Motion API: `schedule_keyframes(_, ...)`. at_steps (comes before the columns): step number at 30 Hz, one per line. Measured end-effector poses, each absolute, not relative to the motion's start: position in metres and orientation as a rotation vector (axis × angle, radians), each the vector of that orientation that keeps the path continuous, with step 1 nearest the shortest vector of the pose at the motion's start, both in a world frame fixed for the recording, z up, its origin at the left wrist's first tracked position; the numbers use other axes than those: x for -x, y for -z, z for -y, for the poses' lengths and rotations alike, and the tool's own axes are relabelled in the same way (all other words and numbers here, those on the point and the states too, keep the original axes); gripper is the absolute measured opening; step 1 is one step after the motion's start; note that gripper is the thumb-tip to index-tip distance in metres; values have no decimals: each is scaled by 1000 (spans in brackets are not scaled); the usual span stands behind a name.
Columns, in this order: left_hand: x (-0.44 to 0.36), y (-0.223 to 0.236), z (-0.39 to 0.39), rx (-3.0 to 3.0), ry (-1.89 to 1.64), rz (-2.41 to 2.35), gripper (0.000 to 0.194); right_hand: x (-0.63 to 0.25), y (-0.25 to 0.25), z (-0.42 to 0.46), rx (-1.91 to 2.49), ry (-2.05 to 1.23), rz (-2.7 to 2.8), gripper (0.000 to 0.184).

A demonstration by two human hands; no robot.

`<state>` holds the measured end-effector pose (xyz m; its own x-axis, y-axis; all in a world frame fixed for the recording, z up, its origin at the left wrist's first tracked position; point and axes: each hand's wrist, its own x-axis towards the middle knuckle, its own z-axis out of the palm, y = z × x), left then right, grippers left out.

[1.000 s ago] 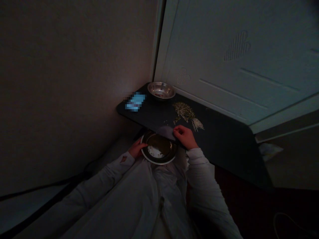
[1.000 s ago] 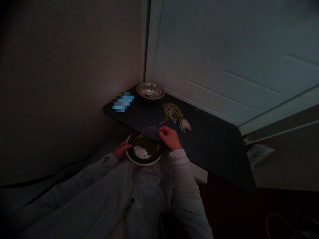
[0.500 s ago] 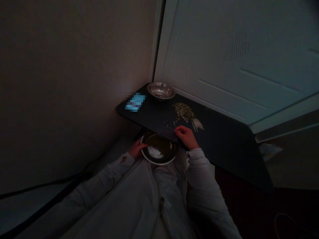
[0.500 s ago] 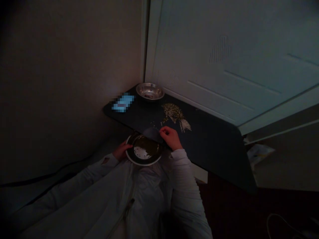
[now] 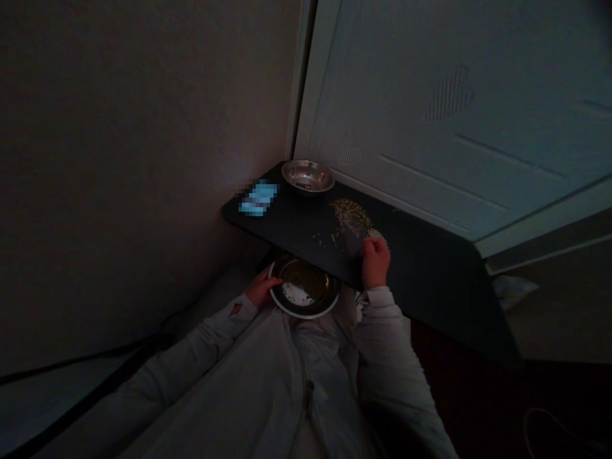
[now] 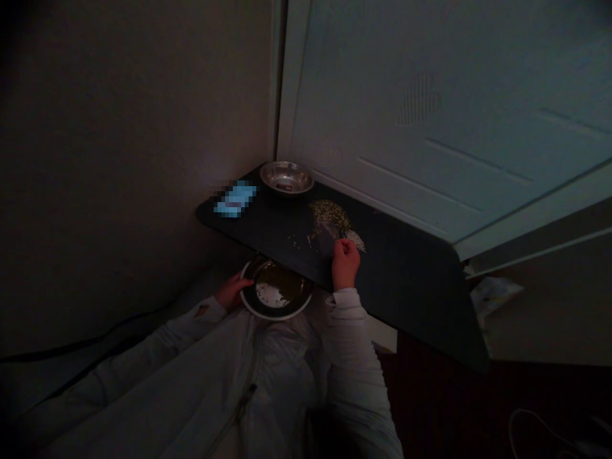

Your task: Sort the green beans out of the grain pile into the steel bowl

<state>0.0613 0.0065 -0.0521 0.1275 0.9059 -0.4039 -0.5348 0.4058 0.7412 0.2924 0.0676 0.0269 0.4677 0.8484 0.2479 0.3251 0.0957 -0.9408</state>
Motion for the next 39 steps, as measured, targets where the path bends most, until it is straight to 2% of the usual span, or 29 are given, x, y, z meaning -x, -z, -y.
schedule_keyframes(19,-63,48,-5,-463,-1117,-949,64,-291,-26,-70,1663,-404,1216,15)
schedule_keyframes(39,-62,50,-6,-470,-1119,-940,56,-290,-25,-69,1549,-505,1251,16)
